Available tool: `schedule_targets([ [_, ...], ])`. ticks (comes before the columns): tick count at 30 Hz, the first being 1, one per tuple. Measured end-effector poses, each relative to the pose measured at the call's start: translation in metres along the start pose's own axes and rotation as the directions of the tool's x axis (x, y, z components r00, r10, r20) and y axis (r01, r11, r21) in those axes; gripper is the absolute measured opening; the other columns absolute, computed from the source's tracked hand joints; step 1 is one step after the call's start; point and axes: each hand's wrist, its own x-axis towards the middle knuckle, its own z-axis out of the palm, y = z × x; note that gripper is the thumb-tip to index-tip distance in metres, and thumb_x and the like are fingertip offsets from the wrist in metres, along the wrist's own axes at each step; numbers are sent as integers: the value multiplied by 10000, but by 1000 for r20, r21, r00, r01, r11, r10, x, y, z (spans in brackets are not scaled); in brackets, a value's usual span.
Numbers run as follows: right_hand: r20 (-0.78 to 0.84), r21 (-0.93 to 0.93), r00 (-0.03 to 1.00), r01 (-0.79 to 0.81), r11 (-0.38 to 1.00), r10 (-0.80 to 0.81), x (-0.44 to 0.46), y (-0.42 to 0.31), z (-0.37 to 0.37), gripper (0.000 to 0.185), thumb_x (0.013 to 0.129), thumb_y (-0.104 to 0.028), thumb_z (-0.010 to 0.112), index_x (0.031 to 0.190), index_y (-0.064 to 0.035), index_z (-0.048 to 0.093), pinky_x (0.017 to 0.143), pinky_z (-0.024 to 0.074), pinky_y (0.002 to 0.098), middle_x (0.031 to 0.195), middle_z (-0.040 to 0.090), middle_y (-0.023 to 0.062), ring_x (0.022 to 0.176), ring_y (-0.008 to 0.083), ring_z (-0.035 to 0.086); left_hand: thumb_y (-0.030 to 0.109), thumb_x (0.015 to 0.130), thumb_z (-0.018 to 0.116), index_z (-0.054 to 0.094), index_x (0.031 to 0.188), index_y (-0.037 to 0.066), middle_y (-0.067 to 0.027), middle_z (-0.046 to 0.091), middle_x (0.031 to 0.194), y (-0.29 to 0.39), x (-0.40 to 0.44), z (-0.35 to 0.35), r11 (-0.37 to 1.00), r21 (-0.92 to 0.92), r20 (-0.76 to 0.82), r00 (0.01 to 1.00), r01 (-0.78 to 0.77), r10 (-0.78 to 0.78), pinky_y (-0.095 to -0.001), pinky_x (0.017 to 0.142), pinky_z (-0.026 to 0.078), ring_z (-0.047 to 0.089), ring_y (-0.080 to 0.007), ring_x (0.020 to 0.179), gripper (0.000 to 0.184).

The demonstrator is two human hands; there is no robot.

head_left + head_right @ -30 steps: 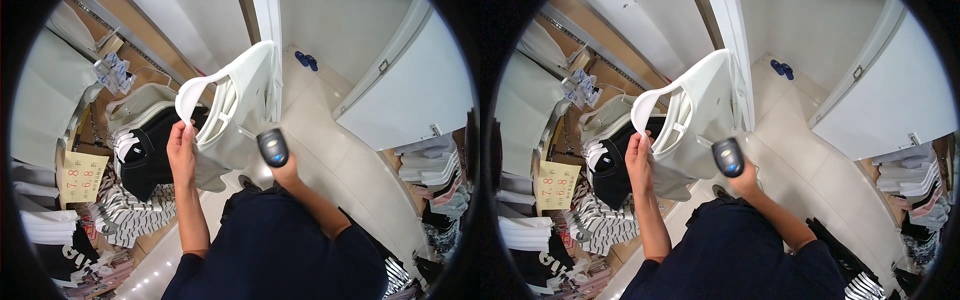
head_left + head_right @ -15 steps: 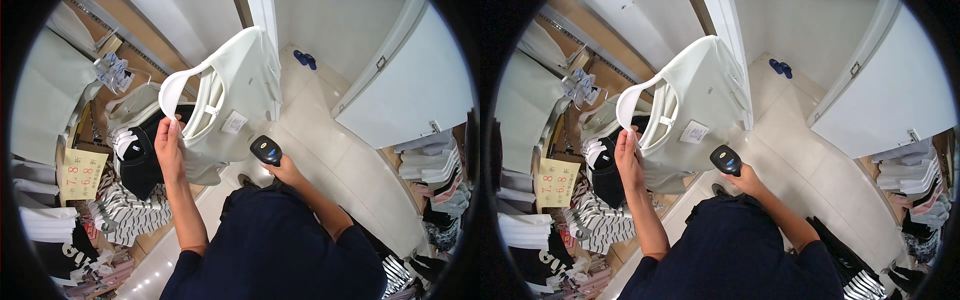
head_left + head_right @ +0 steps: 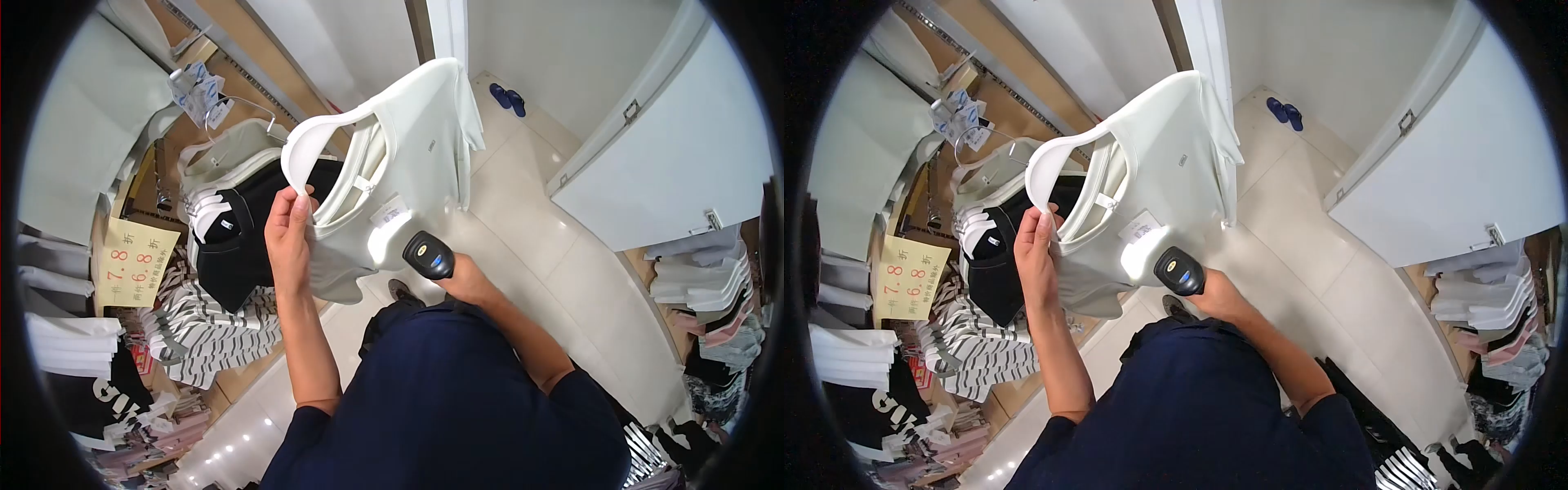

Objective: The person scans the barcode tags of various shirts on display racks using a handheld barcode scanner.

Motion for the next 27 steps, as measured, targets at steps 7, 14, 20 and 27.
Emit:
schedule_targets([
  [7, 41, -2, 999, -20, 1000, 20, 8, 11, 9, 319, 879, -148, 739, 1141, 17, 662, 849, 528, 357, 1015, 734, 159, 923, 222, 692, 235, 1033, 602, 638, 1166, 24, 34, 593, 924, -7, -4, -11, 1000, 27, 42, 999, 2, -3, -202, 776, 384, 494, -41, 839, 252],
  [14, 49, -2, 997, -60, 998, 60, 20, 26, 16, 289, 868, -151, 746, 1090, 21, 677, 822, 529, 351, 969, 741, 140, 891, 204, 689, 222, 1032, 605, 626, 1178, 17, 32, 598, 933, -15, -3, -22, 998, 32, 44, 998, 46, -47, -199, 782, 397, 507, -39, 858, 253],
  [20, 1, -2, 1000, -18, 1000, 18, 28, 37, 28, 219, 869, -128, 754, 1025, 14, 694, 735, 530, 325, 873, 727, 73, 787, 136, 651, 193, 1029, 605, 619, 1161, 13, 38, 584, 918, -20, 0, -30, 998, 35, 47, 997, 61, -63, -196, 754, 406, 495, -30, 820, 223],
  [27, -407, 121, 855, -300, 946, 323, 51, -35, -25, 161, 830, -111, 816, 867, -8, 698, 635, 519, 262, 783, 694, 36, 685, 95, 648, 196, 956, 697, 675, 1042, 19, -7, 629, 855, -54, -6, -35, 906, 413, 160, 987, -94, 29, -252, 705, 462, 555, -80, 791, 199],
])
